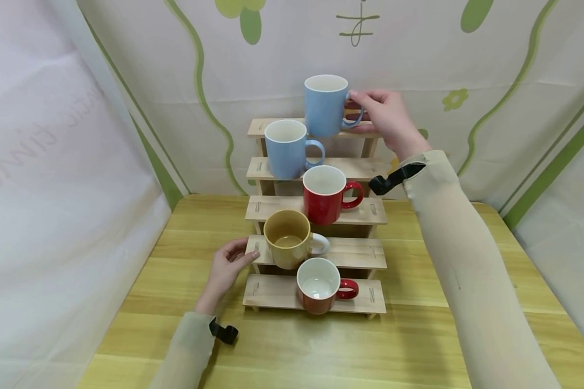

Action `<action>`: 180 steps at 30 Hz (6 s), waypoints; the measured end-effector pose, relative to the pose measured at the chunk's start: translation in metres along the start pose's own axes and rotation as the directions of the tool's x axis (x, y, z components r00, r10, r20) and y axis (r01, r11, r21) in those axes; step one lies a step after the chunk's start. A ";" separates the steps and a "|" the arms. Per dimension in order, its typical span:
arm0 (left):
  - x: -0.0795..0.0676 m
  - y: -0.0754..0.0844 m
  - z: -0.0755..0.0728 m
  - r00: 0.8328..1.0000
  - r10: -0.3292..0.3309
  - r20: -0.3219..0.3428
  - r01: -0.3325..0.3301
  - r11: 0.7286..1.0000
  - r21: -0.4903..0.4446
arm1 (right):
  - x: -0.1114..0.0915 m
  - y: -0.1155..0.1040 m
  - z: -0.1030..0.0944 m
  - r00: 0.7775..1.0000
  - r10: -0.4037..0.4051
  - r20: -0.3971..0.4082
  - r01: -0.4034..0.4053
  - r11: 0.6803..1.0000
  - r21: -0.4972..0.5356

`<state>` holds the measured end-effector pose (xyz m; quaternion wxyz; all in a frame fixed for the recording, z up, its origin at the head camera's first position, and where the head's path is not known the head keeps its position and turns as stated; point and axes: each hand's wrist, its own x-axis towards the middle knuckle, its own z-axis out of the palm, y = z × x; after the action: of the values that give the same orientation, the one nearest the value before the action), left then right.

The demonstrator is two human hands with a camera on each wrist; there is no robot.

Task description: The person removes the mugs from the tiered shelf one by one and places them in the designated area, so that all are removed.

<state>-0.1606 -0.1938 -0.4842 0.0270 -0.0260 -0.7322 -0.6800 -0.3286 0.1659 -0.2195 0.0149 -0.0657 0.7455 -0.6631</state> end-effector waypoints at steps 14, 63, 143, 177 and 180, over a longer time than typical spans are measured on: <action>0.000 0.001 0.000 1.000 -0.017 -0.002 0.017 1.000 0.010 | 0.000 -0.001 0.001 0.999 0.049 -0.004 -0.048 0.993 0.112; 0.001 0.003 0.002 1.000 0.011 -0.007 -0.011 1.000 -0.001 | -0.076 0.023 -0.096 0.971 -0.103 -0.217 0.180 0.909 0.376; -0.003 0.002 0.002 1.000 0.008 -0.014 -0.008 1.000 -0.014 | -0.117 0.270 -0.135 0.965 0.142 -0.220 -0.036 0.904 0.425; -0.004 0.006 0.004 1.000 0.004 -0.029 -0.004 1.000 0.006 | -0.122 0.297 -0.123 0.964 0.206 -0.169 -0.097 0.863 0.496; -0.004 0.006 0.004 1.000 0.003 -0.028 -0.002 1.000 0.008 | -0.124 0.295 -0.124 0.966 0.207 -0.152 -0.105 0.858 0.502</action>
<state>-0.1558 -0.1890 -0.4787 0.0382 -0.0173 -0.7343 -0.6775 -0.2418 0.3359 -0.5046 0.0095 0.0682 0.5535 -0.8300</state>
